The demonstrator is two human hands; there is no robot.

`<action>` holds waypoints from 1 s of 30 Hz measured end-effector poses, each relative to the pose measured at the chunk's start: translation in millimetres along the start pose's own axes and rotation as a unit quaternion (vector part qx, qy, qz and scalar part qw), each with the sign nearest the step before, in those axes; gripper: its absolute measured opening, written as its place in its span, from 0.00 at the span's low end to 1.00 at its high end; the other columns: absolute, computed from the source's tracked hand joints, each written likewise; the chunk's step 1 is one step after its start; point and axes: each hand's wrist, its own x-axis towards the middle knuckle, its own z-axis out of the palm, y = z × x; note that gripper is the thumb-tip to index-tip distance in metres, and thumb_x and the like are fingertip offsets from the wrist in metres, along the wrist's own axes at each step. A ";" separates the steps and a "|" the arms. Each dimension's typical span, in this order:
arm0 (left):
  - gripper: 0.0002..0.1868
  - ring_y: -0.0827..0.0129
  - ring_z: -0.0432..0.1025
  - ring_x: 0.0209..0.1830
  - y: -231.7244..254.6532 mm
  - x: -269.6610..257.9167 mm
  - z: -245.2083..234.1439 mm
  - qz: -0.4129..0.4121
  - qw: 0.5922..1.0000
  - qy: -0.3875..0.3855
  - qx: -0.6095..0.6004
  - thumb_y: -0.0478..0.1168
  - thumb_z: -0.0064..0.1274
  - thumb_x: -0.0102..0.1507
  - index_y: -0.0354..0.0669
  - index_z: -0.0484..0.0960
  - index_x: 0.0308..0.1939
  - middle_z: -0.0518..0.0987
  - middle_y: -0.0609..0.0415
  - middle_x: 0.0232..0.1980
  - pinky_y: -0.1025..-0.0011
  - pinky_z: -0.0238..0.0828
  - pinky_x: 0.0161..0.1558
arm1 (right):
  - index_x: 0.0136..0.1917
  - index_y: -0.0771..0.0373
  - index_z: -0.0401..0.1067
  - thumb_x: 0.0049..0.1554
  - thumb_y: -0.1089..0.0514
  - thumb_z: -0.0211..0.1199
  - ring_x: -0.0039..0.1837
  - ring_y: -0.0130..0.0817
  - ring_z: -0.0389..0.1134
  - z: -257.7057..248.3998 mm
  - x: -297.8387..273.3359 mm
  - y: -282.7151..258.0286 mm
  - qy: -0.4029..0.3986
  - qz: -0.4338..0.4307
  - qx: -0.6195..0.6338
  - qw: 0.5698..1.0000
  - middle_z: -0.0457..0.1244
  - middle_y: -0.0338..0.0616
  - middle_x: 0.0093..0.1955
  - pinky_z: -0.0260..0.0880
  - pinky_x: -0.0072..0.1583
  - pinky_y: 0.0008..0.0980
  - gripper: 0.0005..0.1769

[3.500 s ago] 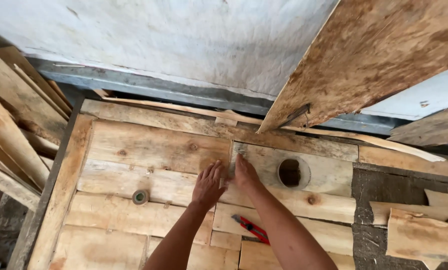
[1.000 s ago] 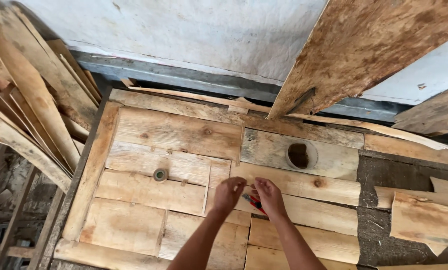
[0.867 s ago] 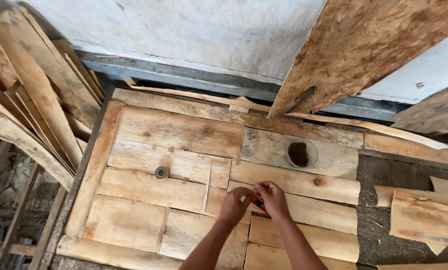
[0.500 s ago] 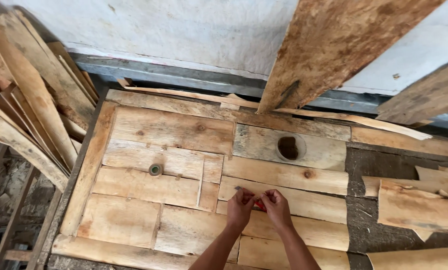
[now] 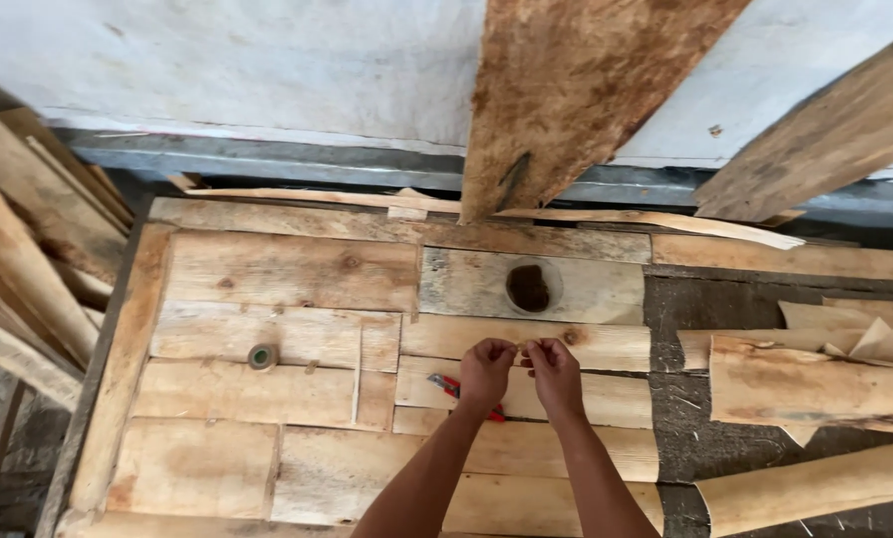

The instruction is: Fitting and trimming small wood strips into gaps on a wooden panel using a utility knife.

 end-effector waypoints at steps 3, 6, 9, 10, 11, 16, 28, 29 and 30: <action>0.06 0.76 0.78 0.35 -9.6 22.8 9.9 -0.009 0.996 -0.022 -0.083 0.34 0.55 0.63 0.34 0.84 0.41 0.85 0.56 0.36 0.76 0.76 0.40 | 0.51 0.64 0.75 0.65 0.52 0.58 0.46 0.29 0.72 -6.0 18.1 -4.3 0.018 0.044 0.032 0.998 0.70 0.40 0.44 0.72 0.49 0.31 0.13; 0.07 0.75 0.77 0.33 -9.4 32.0 10.2 -0.036 0.998 -0.019 -0.053 0.35 0.57 0.64 0.33 0.84 0.41 0.85 0.53 0.34 0.76 0.75 0.38 | 0.51 0.64 0.74 0.65 0.52 0.57 0.44 0.27 0.70 -12.5 31.5 0.5 0.021 0.040 0.077 0.996 0.69 0.39 0.43 0.71 0.48 0.30 0.13; 0.07 0.75 0.77 0.33 -30.1 42.2 9.5 -0.015 0.996 -0.026 -0.079 0.33 0.56 0.63 0.32 0.85 0.42 0.85 0.55 0.36 0.77 0.76 0.39 | 0.52 0.64 0.75 0.64 0.52 0.60 0.41 0.26 0.66 -15.1 41.5 6.9 0.008 0.035 0.084 0.996 0.67 0.40 0.40 0.69 0.46 0.29 0.13; 0.07 0.75 0.77 0.33 -26.2 39.7 8.2 -0.017 0.996 -0.026 -0.078 0.33 0.56 0.63 0.32 0.85 0.42 0.85 0.55 0.36 0.77 0.76 0.39 | 0.52 0.64 0.75 0.64 0.52 0.60 0.41 0.26 0.66 -15.2 41.5 6.5 0.008 0.038 0.084 0.996 0.67 0.40 0.40 0.69 0.46 0.29 0.13; 0.07 0.76 0.77 0.33 -21.9 37.2 7.6 -0.021 0.995 -0.031 -0.093 0.33 0.57 0.64 0.32 0.85 0.43 0.85 0.55 0.36 0.77 0.75 0.39 | 0.51 0.65 0.75 0.64 0.51 0.62 0.40 0.26 0.65 -15.8 41.6 5.7 0.005 0.035 0.070 0.997 0.66 0.40 0.40 0.68 0.45 0.29 0.14; 0.07 0.79 0.77 0.34 2.5 22.3 2.1 -0.010 0.999 -0.028 -0.043 0.34 0.58 0.64 0.33 0.86 0.43 0.85 0.56 0.35 0.79 0.75 0.39 | 0.51 0.65 0.78 0.62 0.53 0.64 0.39 0.26 0.65 -16.7 42.3 9.8 -0.032 0.009 0.071 0.997 0.67 0.41 0.39 0.68 0.43 0.29 0.13; 0.09 0.76 0.75 0.32 23.0 10.3 -9.0 0.050 0.998 -0.007 0.037 0.34 0.55 0.64 0.37 0.84 0.47 0.84 0.54 0.34 0.75 0.73 0.36 | 0.52 0.63 0.74 0.61 0.62 0.64 0.48 0.26 0.71 -19.8 35.1 31.0 -0.106 0.015 0.109 0.988 0.70 0.40 0.45 0.71 0.50 0.27 0.06; 0.09 0.77 0.75 0.33 25.1 9.1 -9.9 0.040 0.998 -0.021 0.033 0.36 0.57 0.64 0.36 0.85 0.46 0.85 0.54 0.34 0.76 0.73 0.36 | 0.53 0.64 0.75 0.61 0.61 0.63 0.48 0.26 0.71 -19.9 33.6 29.3 -0.107 0.022 0.102 0.989 0.70 0.40 0.45 0.72 0.51 0.27 0.08; 0.09 0.78 0.75 0.33 27.2 8.0 -10.6 0.031 0.998 -0.035 0.030 0.38 0.58 0.64 0.36 0.86 0.45 0.86 0.54 0.35 0.76 0.72 0.36 | 0.54 0.65 0.76 0.61 0.60 0.63 0.48 0.26 0.71 -20.0 32.1 27.7 -0.108 0.029 0.096 0.989 0.70 0.40 0.46 0.72 0.51 0.27 0.09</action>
